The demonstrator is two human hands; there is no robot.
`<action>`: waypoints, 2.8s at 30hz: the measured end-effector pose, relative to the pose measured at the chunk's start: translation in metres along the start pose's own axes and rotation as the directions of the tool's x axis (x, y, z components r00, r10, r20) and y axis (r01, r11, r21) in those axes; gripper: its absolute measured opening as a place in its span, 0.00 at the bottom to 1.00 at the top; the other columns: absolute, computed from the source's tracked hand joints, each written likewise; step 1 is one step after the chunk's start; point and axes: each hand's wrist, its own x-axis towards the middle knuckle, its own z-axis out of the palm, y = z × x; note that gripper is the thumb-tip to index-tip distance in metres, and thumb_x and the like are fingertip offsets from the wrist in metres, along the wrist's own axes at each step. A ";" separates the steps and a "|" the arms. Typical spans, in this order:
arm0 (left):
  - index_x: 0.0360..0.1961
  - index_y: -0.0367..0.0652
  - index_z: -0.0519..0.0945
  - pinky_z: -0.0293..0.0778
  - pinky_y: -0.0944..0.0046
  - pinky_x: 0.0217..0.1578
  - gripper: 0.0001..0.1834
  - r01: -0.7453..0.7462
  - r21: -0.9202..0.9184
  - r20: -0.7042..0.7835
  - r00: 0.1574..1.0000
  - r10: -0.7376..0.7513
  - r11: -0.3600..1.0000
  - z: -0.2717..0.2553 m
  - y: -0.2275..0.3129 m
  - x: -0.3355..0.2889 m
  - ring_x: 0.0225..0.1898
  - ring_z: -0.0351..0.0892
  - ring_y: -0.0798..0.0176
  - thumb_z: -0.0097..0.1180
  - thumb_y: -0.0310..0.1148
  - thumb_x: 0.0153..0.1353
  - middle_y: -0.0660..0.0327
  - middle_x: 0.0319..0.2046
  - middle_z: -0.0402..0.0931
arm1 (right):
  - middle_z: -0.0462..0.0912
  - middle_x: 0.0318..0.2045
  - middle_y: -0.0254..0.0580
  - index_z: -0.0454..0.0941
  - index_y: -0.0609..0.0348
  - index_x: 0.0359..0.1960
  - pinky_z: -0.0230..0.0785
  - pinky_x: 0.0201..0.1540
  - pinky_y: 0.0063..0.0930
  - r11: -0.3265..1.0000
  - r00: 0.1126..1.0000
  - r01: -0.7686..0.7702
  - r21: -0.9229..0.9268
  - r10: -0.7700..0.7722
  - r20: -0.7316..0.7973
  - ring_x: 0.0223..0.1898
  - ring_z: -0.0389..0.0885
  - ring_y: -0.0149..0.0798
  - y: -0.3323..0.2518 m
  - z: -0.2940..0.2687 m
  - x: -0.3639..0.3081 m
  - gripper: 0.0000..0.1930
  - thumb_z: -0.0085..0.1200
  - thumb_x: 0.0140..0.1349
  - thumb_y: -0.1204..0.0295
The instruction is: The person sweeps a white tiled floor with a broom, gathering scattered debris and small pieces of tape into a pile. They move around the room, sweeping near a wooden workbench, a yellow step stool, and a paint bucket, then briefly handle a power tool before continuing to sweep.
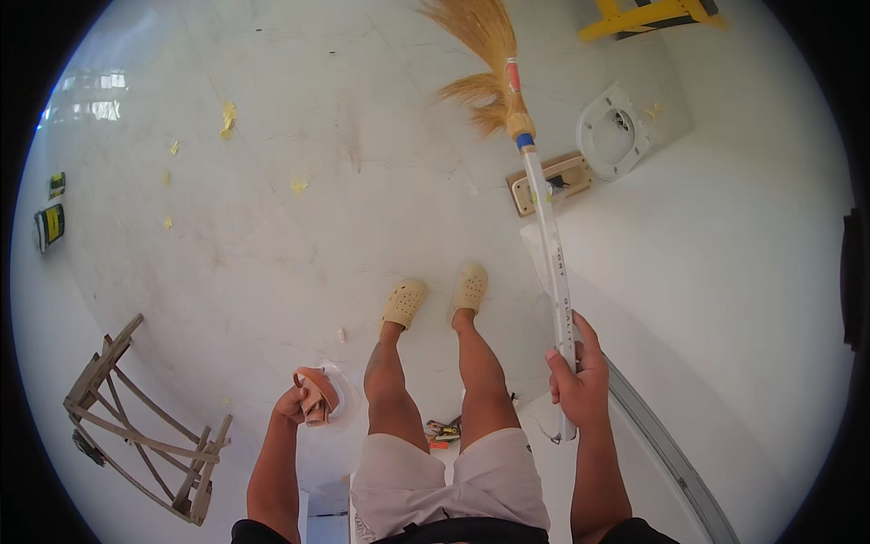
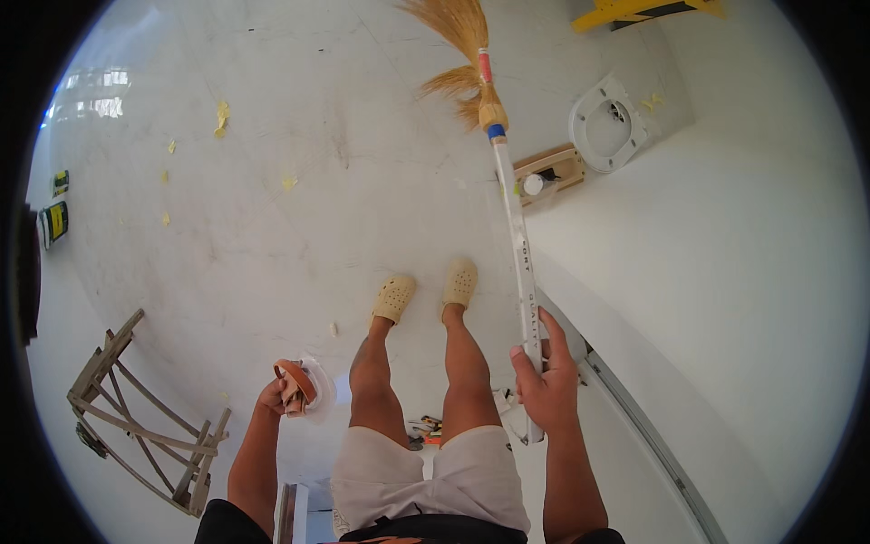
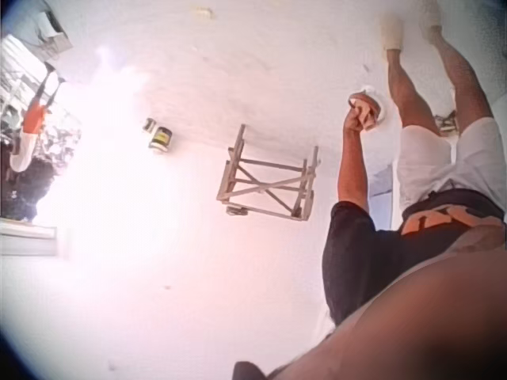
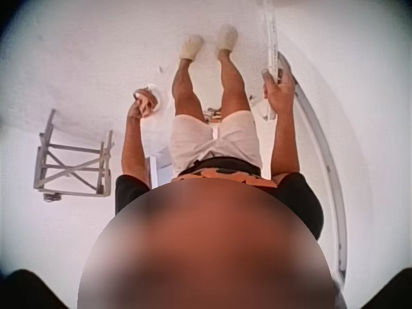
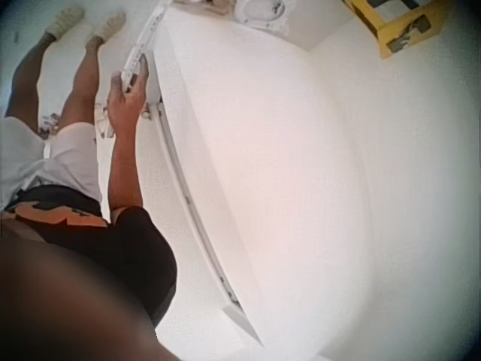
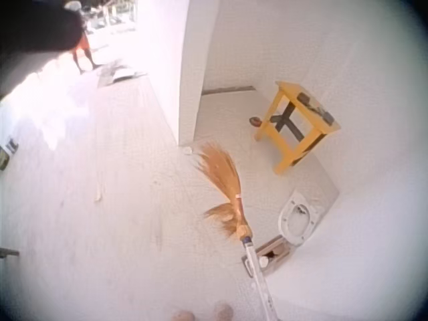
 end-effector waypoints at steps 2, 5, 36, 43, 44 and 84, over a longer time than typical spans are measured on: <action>0.60 0.39 0.74 0.82 0.51 0.53 0.33 -0.078 -0.042 0.076 0.994 0.081 0.996 0.016 -0.032 -0.014 0.52 0.83 0.53 0.73 0.40 0.55 0.54 0.53 0.80 | 0.80 0.36 0.43 0.62 0.55 0.71 0.71 0.21 0.27 0.983 0.990 0.048 -0.176 -0.070 -0.121 0.21 0.76 0.30 -0.001 -0.025 0.043 0.30 0.54 0.67 0.73; 0.54 0.35 0.78 0.84 0.54 0.50 0.32 -0.264 -0.092 -0.038 0.965 0.261 0.960 0.040 -0.080 -0.022 0.49 0.85 0.55 0.75 0.42 0.52 0.53 0.48 0.83 | 0.83 0.48 0.60 0.61 0.58 0.70 0.79 0.44 0.44 0.865 0.931 0.145 -0.480 -0.283 -0.229 0.41 0.86 0.57 0.003 -0.026 0.152 0.31 0.53 0.65 0.73; 0.36 0.51 0.81 0.77 0.45 0.55 0.29 -0.782 -0.247 -0.736 0.536 0.413 0.573 0.201 -0.409 0.039 0.30 0.84 0.54 0.58 0.68 0.57 0.60 0.22 0.81 | 0.83 0.42 0.66 0.76 0.71 0.47 0.76 0.50 0.46 0.797 0.910 0.284 -0.534 -0.400 -0.113 0.45 0.84 0.61 -0.179 0.028 0.515 0.22 0.56 0.53 0.68; 0.51 0.51 0.77 0.76 0.41 0.56 0.37 -0.766 -0.244 -0.655 0.582 0.481 0.595 0.190 -0.433 0.040 0.38 0.84 0.52 0.61 0.70 0.53 0.58 0.32 0.83 | 0.84 0.28 0.54 0.75 0.68 0.55 0.77 0.27 0.35 0.835 0.869 0.462 -0.299 -0.358 0.342 0.20 0.82 0.41 -0.211 0.121 0.470 0.26 0.57 0.53 0.72; 0.53 0.51 0.77 0.75 0.41 0.56 0.39 -0.764 -0.213 -0.574 0.602 0.555 0.609 0.190 -0.435 0.042 0.40 0.84 0.52 0.61 0.71 0.52 0.58 0.34 0.84 | 0.84 0.29 0.53 0.74 0.67 0.58 0.77 0.27 0.34 0.824 0.833 0.510 -0.246 -0.402 0.379 0.20 0.82 0.40 -0.216 0.126 0.451 0.27 0.57 0.54 0.72; 0.57 0.51 0.78 0.73 0.32 0.54 0.30 -0.863 -0.504 -0.689 0.383 0.616 -0.027 0.113 -0.344 0.145 0.55 0.75 0.41 0.57 0.60 0.62 0.50 0.53 0.76 | 0.83 0.36 0.51 0.58 0.63 0.72 0.76 0.29 0.31 0.555 0.134 0.809 -0.195 0.148 0.980 0.28 0.81 0.36 -0.052 0.153 -0.049 0.38 0.59 0.60 0.73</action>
